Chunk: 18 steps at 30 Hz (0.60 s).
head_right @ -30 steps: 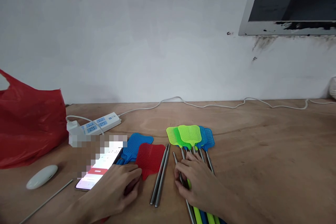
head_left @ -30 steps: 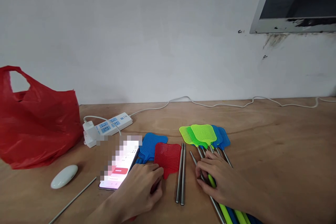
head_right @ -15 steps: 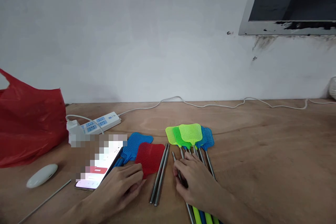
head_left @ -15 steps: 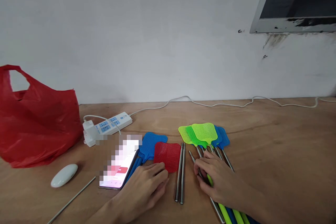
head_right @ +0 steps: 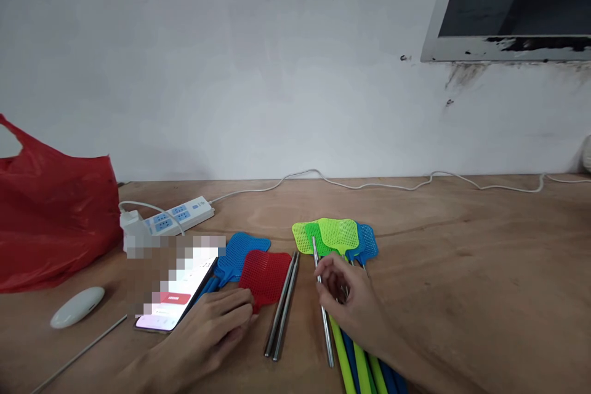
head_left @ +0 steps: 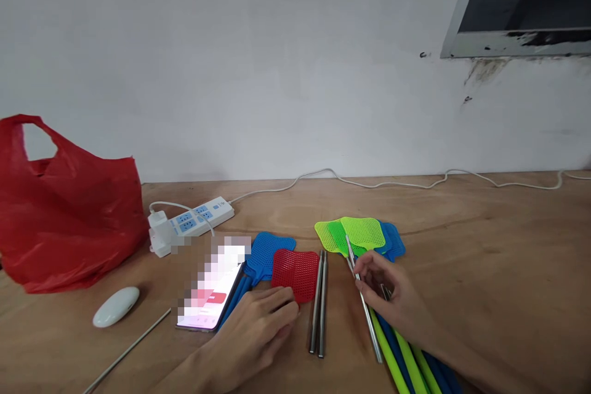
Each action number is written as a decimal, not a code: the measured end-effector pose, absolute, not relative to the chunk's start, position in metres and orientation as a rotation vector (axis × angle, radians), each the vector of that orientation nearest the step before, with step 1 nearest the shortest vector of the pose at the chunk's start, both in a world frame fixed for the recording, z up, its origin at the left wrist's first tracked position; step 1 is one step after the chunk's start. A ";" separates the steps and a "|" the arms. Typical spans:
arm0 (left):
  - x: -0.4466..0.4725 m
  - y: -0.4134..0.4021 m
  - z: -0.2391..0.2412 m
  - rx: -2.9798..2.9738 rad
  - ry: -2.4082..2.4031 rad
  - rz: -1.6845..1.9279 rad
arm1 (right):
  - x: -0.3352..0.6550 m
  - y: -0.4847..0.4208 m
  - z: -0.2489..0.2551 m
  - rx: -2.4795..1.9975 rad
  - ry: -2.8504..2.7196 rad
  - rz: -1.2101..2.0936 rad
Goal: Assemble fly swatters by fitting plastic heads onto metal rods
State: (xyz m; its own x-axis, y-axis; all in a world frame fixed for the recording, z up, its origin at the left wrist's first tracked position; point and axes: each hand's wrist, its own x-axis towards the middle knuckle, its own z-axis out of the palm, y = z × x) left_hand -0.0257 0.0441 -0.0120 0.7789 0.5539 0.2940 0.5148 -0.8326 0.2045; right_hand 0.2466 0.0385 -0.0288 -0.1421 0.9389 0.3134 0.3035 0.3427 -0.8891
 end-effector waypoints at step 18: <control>-0.026 0.043 -0.016 2.589 0.881 0.812 | 0.246 0.048 -0.006 -0.880 -0.827 1.509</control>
